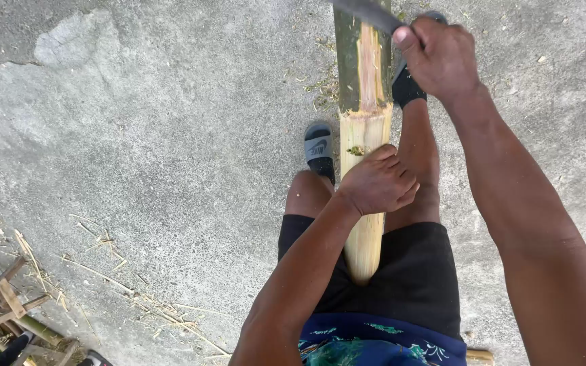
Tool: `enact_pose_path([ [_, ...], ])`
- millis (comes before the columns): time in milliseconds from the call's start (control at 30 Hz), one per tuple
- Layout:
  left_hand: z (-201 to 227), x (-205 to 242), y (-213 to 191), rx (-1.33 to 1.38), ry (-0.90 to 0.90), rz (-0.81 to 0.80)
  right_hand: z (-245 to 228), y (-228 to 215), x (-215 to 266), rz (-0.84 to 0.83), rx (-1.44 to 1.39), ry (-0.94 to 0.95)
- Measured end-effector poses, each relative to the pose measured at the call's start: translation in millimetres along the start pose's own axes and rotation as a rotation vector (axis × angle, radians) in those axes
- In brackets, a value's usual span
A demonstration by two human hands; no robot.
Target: Scraping the outer layer of a bamboo pole with a machete.
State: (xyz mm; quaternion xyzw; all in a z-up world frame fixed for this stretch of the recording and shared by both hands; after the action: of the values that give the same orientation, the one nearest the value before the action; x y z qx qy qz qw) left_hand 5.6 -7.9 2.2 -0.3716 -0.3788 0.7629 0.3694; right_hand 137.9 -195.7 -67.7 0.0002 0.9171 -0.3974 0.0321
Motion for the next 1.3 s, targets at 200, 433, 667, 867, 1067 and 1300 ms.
enact_pose_path([
  [200,-1.3,-0.9,-0.2,0.004,0.011,-0.032,-32.9,-14.3,19.9,-0.088,0.159,-0.248],
  [433,-0.3,-1.3,-1.2,-0.012,-0.019,-0.052,-9.9,-5.8,11.8,-0.084,0.216,-0.154],
  [667,-0.9,-1.2,0.2,-0.012,0.011,-0.062,-24.3,-22.8,26.0,-0.105,0.145,-0.237],
  [867,-3.1,-1.3,0.4,-0.015,-0.022,-0.038,-24.0,-11.8,52.1,-0.247,0.163,-0.196],
  [1067,1.0,1.4,4.6,-0.019,-0.018,-0.101,-15.2,-19.9,27.9,-0.053,0.04,-0.135],
  [1300,2.6,0.2,4.3,-0.03,0.006,-0.119,-0.2,-5.4,43.5,-0.161,0.1,-0.236],
])
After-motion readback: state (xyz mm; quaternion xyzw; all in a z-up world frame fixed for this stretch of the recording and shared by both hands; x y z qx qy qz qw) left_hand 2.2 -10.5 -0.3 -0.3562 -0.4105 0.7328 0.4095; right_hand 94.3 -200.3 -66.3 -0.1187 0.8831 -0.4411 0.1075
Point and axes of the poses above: each hand's wrist, its own x-axis away from the middle knuckle, its own y-axis out of the palm, z = x × y, the point moved 1 cm from there along -x, towards the middle knuckle, and after that the axes turned 8 degrees about y, right-handed, at the moved point
